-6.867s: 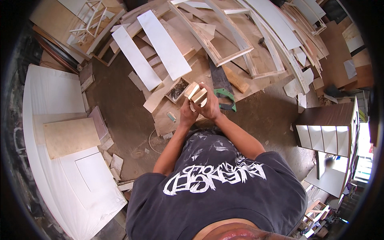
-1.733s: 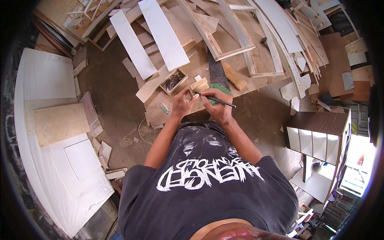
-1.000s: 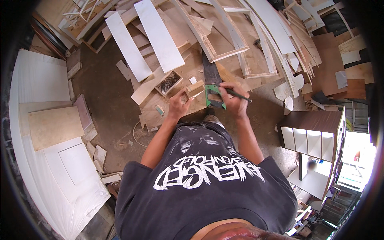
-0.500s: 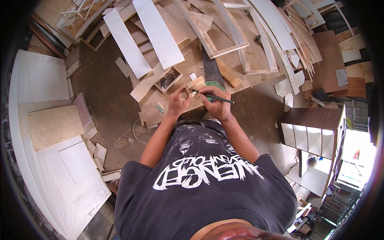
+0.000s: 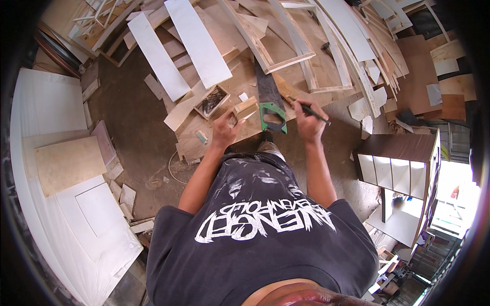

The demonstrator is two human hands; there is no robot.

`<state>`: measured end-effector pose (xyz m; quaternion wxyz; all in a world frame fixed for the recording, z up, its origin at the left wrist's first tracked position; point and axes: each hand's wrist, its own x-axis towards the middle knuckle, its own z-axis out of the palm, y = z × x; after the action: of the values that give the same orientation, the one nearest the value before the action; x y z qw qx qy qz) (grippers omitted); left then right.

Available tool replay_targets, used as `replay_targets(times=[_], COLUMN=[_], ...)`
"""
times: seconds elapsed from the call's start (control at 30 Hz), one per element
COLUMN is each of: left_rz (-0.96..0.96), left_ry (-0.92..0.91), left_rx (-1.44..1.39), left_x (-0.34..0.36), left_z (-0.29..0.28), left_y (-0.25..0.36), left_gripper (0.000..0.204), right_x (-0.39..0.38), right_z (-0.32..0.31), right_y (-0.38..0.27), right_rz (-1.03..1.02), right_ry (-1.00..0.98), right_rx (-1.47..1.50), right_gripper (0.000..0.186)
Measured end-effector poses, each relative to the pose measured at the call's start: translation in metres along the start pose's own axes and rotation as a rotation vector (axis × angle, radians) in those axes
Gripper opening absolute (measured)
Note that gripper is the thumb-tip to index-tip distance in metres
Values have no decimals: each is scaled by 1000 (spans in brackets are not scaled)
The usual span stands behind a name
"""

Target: The person sands a small wooden block with a sanding block and then uses a hand saw to cut a piece of wood.

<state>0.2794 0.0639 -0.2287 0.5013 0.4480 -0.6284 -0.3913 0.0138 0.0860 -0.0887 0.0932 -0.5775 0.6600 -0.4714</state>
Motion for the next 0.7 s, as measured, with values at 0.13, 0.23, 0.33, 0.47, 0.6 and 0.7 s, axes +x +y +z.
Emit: replay_targets(times=[0.13,0.23,0.33,0.47,0.6,0.7], left_rz=[2,29,24,37,20,3], left_ry=[-12,-20,-4,16,34,-1], left_rx=[38,76,102,67,39,62], left_x=[3,3,2,1,1,0], left_z=[-2,-4,-3,-1,0,-2], left_y=[10,10,10,6,3,8], left_gripper=[40,41,41,42,43,42], right_x=[-25,-30,-31,-28,-10,11], right_z=[23,35,42,48,41,12], right_y=[-45,-67,-68,-55,-21,18], right_rz=[-54,-76,-63,16,-22,24], right_ry=[-279,-416,-445,-417,-23,87], right_rx=[435,415,421,444,265,76], right_gripper=[14,15,15,14,12,8])
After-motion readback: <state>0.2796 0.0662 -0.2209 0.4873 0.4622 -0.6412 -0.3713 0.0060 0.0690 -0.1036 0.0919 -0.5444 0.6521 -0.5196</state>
